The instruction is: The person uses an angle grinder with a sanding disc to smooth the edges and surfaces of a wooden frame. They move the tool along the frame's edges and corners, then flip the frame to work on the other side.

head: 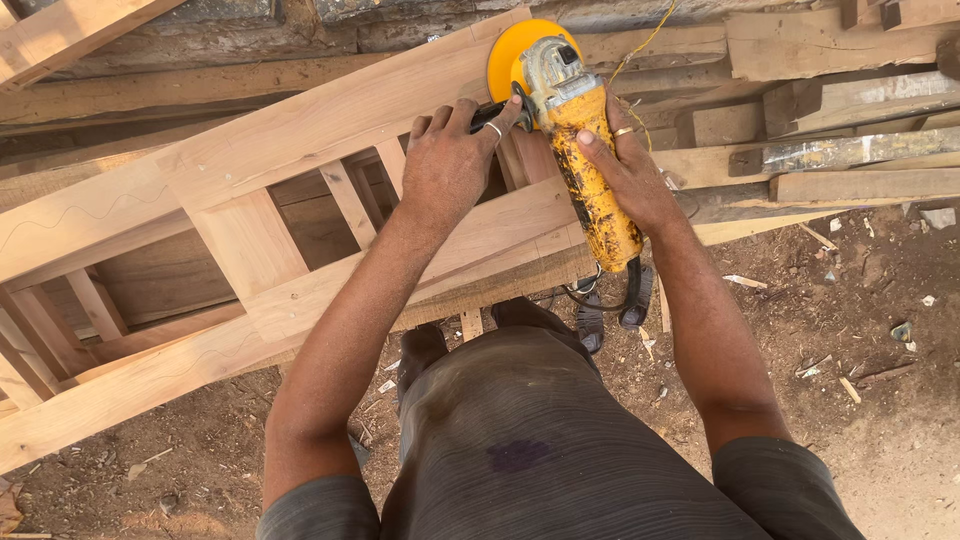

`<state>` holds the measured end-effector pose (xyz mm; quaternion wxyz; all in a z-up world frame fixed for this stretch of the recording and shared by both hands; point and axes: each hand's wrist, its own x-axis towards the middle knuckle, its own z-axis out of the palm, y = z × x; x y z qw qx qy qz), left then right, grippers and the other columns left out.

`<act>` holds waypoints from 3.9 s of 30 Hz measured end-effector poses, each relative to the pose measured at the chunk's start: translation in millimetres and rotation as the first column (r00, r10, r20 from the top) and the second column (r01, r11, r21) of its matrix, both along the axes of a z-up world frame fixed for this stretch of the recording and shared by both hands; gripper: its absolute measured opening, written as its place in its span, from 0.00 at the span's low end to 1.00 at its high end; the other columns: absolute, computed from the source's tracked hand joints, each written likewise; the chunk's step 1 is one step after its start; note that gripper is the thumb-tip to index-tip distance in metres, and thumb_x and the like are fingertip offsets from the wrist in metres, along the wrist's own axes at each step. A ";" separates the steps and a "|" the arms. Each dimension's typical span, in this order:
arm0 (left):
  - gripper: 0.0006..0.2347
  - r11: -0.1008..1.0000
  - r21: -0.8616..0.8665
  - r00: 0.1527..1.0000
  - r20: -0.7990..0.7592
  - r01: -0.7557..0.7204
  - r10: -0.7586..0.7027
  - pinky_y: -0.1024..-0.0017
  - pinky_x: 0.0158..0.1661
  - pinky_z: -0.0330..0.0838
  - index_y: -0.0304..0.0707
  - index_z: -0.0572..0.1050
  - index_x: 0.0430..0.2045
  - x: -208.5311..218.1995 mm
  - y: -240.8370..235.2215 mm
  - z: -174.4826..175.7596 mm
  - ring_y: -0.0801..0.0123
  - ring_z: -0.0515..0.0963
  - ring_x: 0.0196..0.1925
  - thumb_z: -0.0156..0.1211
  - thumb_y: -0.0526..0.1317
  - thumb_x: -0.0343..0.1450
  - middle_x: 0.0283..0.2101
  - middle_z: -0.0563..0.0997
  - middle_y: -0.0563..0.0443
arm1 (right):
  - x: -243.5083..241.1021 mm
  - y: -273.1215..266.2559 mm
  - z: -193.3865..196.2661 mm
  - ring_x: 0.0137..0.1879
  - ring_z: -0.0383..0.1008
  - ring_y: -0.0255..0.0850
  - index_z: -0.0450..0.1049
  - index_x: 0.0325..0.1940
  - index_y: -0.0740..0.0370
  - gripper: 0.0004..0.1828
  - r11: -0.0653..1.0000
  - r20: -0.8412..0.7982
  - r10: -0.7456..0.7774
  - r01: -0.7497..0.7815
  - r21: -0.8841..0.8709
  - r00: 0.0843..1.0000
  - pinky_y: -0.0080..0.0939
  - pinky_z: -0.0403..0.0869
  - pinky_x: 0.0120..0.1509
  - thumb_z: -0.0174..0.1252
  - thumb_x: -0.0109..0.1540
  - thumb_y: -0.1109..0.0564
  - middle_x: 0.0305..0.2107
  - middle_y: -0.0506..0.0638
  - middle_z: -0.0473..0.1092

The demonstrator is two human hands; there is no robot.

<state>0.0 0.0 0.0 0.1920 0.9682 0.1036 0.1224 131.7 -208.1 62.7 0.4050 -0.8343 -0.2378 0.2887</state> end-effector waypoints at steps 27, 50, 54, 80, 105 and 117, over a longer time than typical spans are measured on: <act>0.30 0.989 -0.002 0.989 0.011 0.149 -0.149 0.56 0.54 0.75 0.57 0.65 0.69 -68.4 -88.8 2.5 0.56 0.78 0.52 0.60 0.35 0.68 0.48 0.75 0.41 | -67.7 -103.5 -8.8 0.82 0.51 0.56 0.41 0.85 0.60 0.45 0.999 0.084 0.032 -0.030 -0.032 0.996 0.54 0.55 0.81 0.49 0.73 0.37 0.77 0.66 0.51; 0.31 0.963 -0.081 0.965 0.084 0.256 -0.249 0.61 0.40 0.81 0.51 0.66 0.69 -79.5 -101.4 14.3 0.60 0.80 0.44 0.64 0.36 0.67 0.42 0.72 0.45 | -76.1 -124.5 -1.7 0.70 0.65 0.52 0.39 0.84 0.56 0.39 0.995 0.068 0.040 -0.034 -0.089 0.997 0.57 0.67 0.70 0.44 0.74 0.43 0.69 0.67 0.61; 0.26 0.985 -0.029 0.976 0.142 0.170 -0.165 0.56 0.44 0.79 0.56 0.68 0.68 -44.5 -69.6 3.8 0.58 0.80 0.44 0.62 0.38 0.71 0.43 0.75 0.46 | -46.9 -84.9 4.4 0.51 0.72 0.52 0.42 0.84 0.50 0.42 0.994 -0.190 -0.108 0.108 -0.007 0.976 0.60 0.74 0.56 0.47 0.68 0.39 0.56 0.70 0.69; 0.22 0.992 0.123 0.990 0.133 0.029 -0.046 0.59 0.44 0.78 0.65 0.71 0.65 26.8 1.6 1.4 0.66 0.80 0.41 0.63 0.45 0.74 0.41 0.76 0.49 | 9.0 -6.5 9.1 0.72 0.66 0.49 0.51 0.82 0.54 0.41 0.996 0.058 0.007 -0.012 0.089 0.998 0.46 0.65 0.75 0.49 0.71 0.35 0.69 0.61 0.66; 0.25 0.986 0.027 0.984 0.060 0.167 -0.169 0.57 0.43 0.78 0.62 0.68 0.66 -31.9 -70.0 8.2 0.62 0.82 0.43 0.61 0.44 0.71 0.40 0.75 0.48 | -53.5 -89.8 0.8 0.72 0.63 0.45 0.43 0.84 0.55 0.41 0.995 0.009 -0.103 0.103 -0.012 0.995 0.44 0.64 0.72 0.49 0.73 0.41 0.70 0.58 0.61; 0.29 0.966 -0.049 0.968 0.023 0.252 -0.251 0.59 0.43 0.80 0.58 0.67 0.67 -84.6 -109.1 8.2 0.61 0.81 0.42 0.64 0.38 0.68 0.44 0.75 0.46 | -99.8 -132.5 0.8 0.64 0.68 0.45 0.48 0.83 0.58 0.36 0.998 -0.015 -0.033 0.034 0.049 0.999 0.47 0.72 0.67 0.47 0.74 0.44 0.64 0.62 0.66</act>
